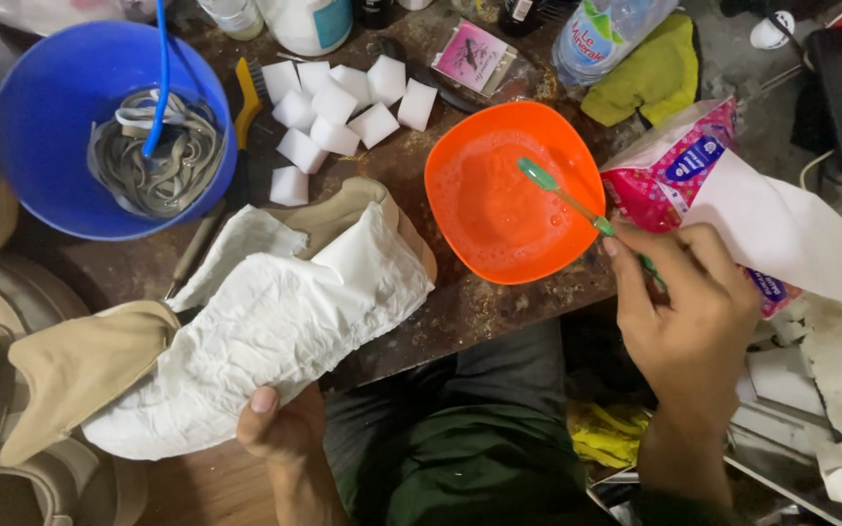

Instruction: The person cleans the interior of a beige sneaker by inserting paper, then uses a toothbrush dipped in soapy water to scrub the inside surface repeatedly. The person handles the shoe, paper, toothbrush, and a bowl of soapy water throughout the process.

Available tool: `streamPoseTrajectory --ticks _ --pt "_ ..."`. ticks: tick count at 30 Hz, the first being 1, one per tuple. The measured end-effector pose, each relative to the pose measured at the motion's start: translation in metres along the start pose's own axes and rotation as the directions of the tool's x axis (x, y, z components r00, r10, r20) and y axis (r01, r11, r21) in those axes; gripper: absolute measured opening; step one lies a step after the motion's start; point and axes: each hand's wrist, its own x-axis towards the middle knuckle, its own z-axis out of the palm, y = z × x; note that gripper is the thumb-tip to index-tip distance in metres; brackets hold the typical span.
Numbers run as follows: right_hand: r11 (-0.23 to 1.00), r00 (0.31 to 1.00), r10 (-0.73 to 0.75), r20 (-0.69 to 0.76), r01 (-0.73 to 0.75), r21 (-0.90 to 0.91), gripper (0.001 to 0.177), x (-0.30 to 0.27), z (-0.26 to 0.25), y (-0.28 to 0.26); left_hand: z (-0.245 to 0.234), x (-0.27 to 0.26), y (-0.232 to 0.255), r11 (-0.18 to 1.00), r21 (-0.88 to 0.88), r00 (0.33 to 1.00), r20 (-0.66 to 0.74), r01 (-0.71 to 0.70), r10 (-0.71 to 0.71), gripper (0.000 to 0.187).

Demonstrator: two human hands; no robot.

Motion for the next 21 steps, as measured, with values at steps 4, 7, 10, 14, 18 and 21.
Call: streamPoseTrajectory --ticks 4,7,10,14,18,21 --pt "0.997 0.998 0.062 0.020 -0.063 0.037 0.011 -0.009 0.005 0.004 0.004 0.001 0.001 0.999 0.025 0.999 -0.017 -0.044 0.044 0.102" --pt "0.993 0.995 0.094 0.032 -0.096 0.061 0.013 -0.010 0.005 0.005 -0.001 -0.001 0.000 0.999 0.007 0.999 -0.002 -0.033 0.033 0.101" --pt "0.992 0.995 0.103 0.013 -0.104 0.076 0.012 -0.009 0.004 0.003 -0.001 -0.002 -0.001 0.999 -0.012 0.999 0.015 -0.039 0.039 0.099" --pt "0.992 0.995 0.098 0.032 -0.100 0.079 0.010 -0.008 0.005 0.004 0.000 -0.003 0.001 0.999 -0.004 0.999 -0.003 -0.052 0.052 0.099" --pt "0.987 0.992 0.125 0.029 -0.127 0.097 0.011 -0.006 0.005 0.000 0.006 -0.001 0.002 0.999 -0.023 0.999 -0.038 -0.028 0.027 0.104" --pt "0.980 0.994 0.108 -0.003 -0.106 0.170 0.013 -0.006 0.005 -0.006 0.009 -0.001 0.003 1.000 -0.008 0.999 -0.032 -0.023 0.022 0.104"
